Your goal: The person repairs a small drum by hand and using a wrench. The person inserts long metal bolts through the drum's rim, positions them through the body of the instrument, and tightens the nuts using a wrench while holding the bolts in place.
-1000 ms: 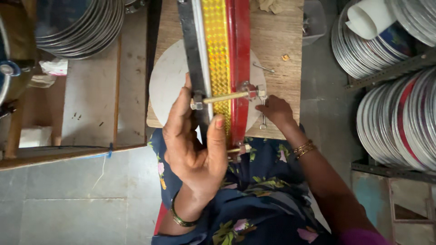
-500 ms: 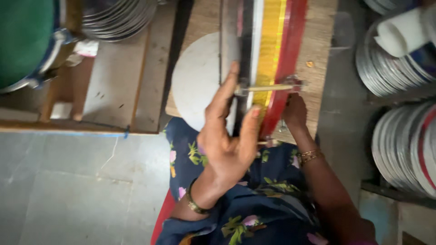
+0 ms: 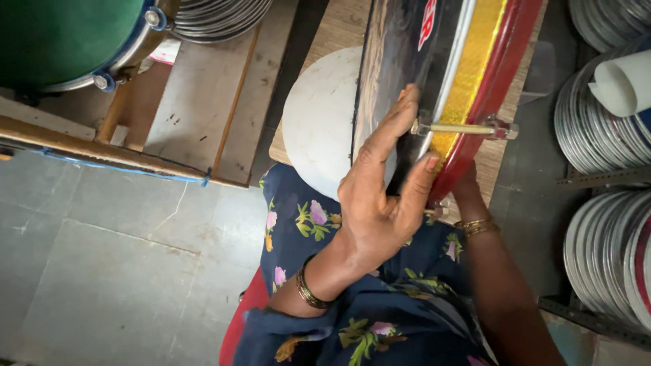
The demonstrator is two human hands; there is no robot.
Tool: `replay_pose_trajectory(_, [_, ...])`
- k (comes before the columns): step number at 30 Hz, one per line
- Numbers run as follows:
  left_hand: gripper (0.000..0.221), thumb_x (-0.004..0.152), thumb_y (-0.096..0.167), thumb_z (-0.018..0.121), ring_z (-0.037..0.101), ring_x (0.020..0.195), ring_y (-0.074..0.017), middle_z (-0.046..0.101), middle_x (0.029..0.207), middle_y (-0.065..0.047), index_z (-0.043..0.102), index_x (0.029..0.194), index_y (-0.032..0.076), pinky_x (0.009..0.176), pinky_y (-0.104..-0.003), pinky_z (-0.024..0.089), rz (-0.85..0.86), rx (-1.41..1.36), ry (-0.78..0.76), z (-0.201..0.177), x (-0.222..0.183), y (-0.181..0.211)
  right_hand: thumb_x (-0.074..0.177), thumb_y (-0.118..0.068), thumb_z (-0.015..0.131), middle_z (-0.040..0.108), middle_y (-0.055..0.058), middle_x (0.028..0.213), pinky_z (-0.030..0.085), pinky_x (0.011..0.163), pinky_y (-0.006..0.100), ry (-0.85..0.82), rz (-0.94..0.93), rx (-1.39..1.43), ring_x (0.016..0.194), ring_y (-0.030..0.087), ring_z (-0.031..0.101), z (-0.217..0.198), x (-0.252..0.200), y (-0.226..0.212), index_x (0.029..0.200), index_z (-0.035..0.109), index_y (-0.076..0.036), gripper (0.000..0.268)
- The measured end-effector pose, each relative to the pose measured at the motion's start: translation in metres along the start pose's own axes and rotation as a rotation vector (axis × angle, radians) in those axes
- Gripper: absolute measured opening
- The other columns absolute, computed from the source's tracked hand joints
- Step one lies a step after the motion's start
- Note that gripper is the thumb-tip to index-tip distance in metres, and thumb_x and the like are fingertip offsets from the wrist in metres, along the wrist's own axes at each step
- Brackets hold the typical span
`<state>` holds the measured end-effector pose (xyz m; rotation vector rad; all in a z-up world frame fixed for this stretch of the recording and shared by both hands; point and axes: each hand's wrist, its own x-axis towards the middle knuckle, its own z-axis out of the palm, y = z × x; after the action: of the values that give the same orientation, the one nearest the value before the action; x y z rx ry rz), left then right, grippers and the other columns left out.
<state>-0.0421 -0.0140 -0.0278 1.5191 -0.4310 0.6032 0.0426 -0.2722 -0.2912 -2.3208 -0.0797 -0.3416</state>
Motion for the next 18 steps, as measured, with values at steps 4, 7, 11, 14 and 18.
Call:
replay_pose_trajectory(4, [0.045, 0.111, 0.005, 0.068, 0.052, 0.148, -0.0282, 0.052, 0.154, -0.022, 0.044, 0.148, -0.001, 0.127, -0.035, 0.045, 0.019, 0.000, 0.009, 0.000, 0.002, -0.001, 0.093, -0.022, 0.070, 0.071, 0.013, 0.117, 0.055, 0.088, 0.041, -0.048, -0.009, -0.025, 0.106, 0.030, 0.069, -0.002, 0.005, 0.012, 0.133, 0.062, -0.006, 0.045])
replay_pose_trajectory(7, [0.045, 0.111, 0.005, 0.067, 0.052, 0.148, -0.0294, 0.051, 0.154, -0.023, 0.043, 0.148, -0.002, 0.127, -0.036, 0.045, 0.015, 0.005, -0.010, -0.002, 0.005, -0.001, 0.091, -0.020, 0.071, 0.072, 0.012, 0.114, 0.055, 0.086, 0.041, -0.105, -0.037, -0.051, 0.104, 0.030, 0.070, -0.005, -0.001, 0.022, 0.132, 0.063, -0.006, 0.045])
replay_pose_trajectory(11, [0.045, 0.112, 0.006, 0.065, 0.052, 0.148, -0.0298, 0.050, 0.155, -0.023, 0.041, 0.149, -0.003, 0.126, -0.036, 0.045, 0.003, 0.004, -0.030, -0.004, 0.008, -0.001, 0.086, -0.015, 0.074, 0.074, 0.010, 0.106, 0.058, 0.079, 0.040, -0.142, 0.090, 0.057, 0.093, 0.028, 0.073, -0.032, 0.002, 0.015, 0.128, 0.065, -0.006, 0.044])
replay_pose_trajectory(14, [0.045, 0.112, 0.007, 0.065, 0.053, 0.147, -0.0299, 0.050, 0.156, -0.024, 0.041, 0.150, -0.003, 0.126, -0.036, 0.046, -0.006, 0.008, -0.029, -0.003, 0.009, 0.000, 0.103, -0.014, 0.062, 0.069, 0.010, 0.088, 0.056, 0.065, 0.033, 0.046, 0.289, 0.151, 0.074, 0.018, 0.072, -0.128, -0.002, -0.068, 0.114, 0.062, -0.005, 0.014])
replay_pose_trajectory(18, [0.044, 0.114, 0.007, 0.063, 0.053, 0.147, -0.0296, 0.048, 0.157, -0.024, 0.040, 0.150, -0.003, 0.125, -0.036, 0.047, -0.001, 0.013, -0.034, -0.003, 0.010, -0.002, 0.105, -0.012, 0.070, 0.070, 0.018, 0.094, 0.052, 0.064, 0.033, 0.403, -0.339, -0.510, 0.078, 0.024, 0.069, -0.213, -0.002, -0.202, 0.115, 0.065, 0.002, 0.018])
